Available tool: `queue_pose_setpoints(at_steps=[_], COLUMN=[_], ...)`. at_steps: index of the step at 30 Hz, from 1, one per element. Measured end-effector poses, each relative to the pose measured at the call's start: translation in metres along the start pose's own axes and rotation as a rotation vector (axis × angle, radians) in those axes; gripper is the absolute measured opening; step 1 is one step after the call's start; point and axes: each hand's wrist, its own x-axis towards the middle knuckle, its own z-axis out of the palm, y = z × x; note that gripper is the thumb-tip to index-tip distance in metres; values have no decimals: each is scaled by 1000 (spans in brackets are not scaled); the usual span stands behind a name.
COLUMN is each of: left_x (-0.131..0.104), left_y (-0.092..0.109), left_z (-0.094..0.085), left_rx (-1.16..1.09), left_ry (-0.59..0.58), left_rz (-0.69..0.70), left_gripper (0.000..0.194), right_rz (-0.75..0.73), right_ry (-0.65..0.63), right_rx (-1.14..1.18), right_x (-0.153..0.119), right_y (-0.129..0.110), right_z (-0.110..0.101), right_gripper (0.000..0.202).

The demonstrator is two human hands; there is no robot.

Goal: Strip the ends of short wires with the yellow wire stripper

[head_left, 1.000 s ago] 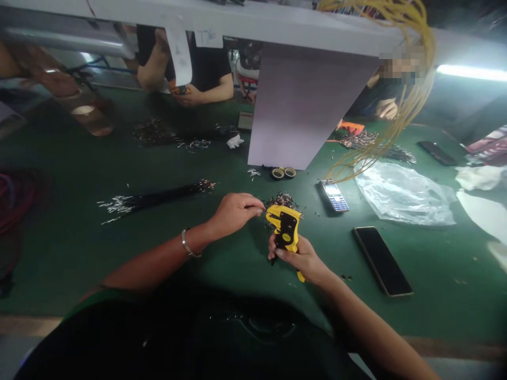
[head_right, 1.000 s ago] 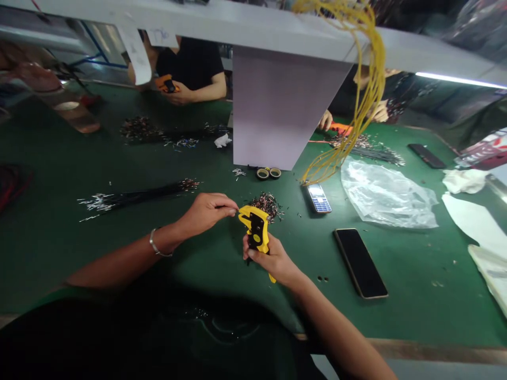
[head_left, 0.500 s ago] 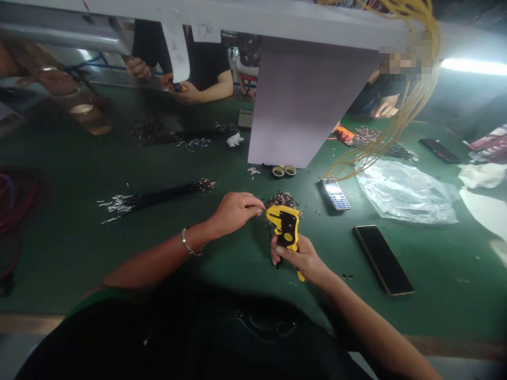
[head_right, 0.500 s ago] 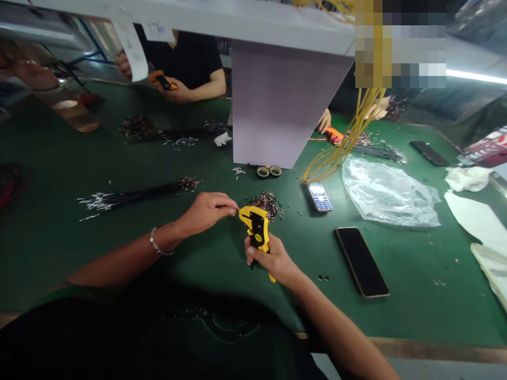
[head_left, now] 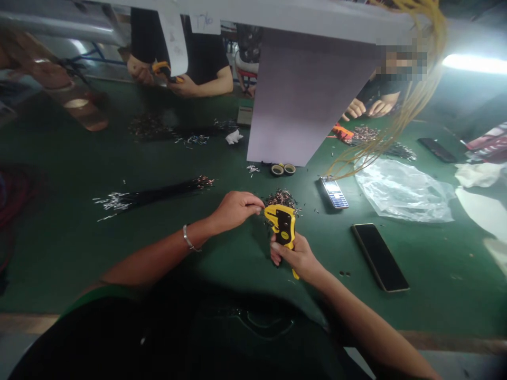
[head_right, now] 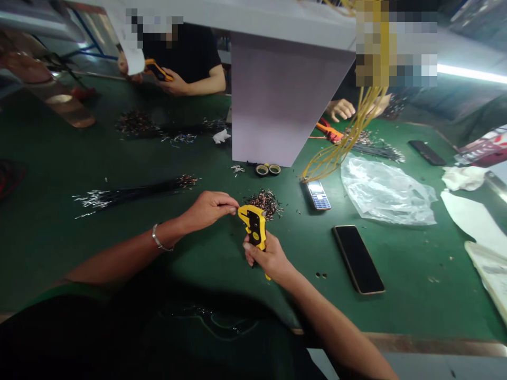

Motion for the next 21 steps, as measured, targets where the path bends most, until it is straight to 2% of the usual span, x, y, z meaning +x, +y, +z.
queue_pose_setpoints(at_steps=[9, 16, 21], left_x=[5, 9, 10], left_y=[-10, -9, -13], left_z=[4, 4, 5], left_rx=[3, -5, 8], left_ry=[14, 16, 22], left_rz=[22, -6, -13], left_gripper=[19, 19, 18], right_rz=[14, 26, 36], right_ry=[63, 101, 146], right_rx=[3, 10, -60], right_x=[4, 6, 10], right_y=[3, 3, 6], right_z=[2, 4, 4], right_gripper=[37, 37, 37])
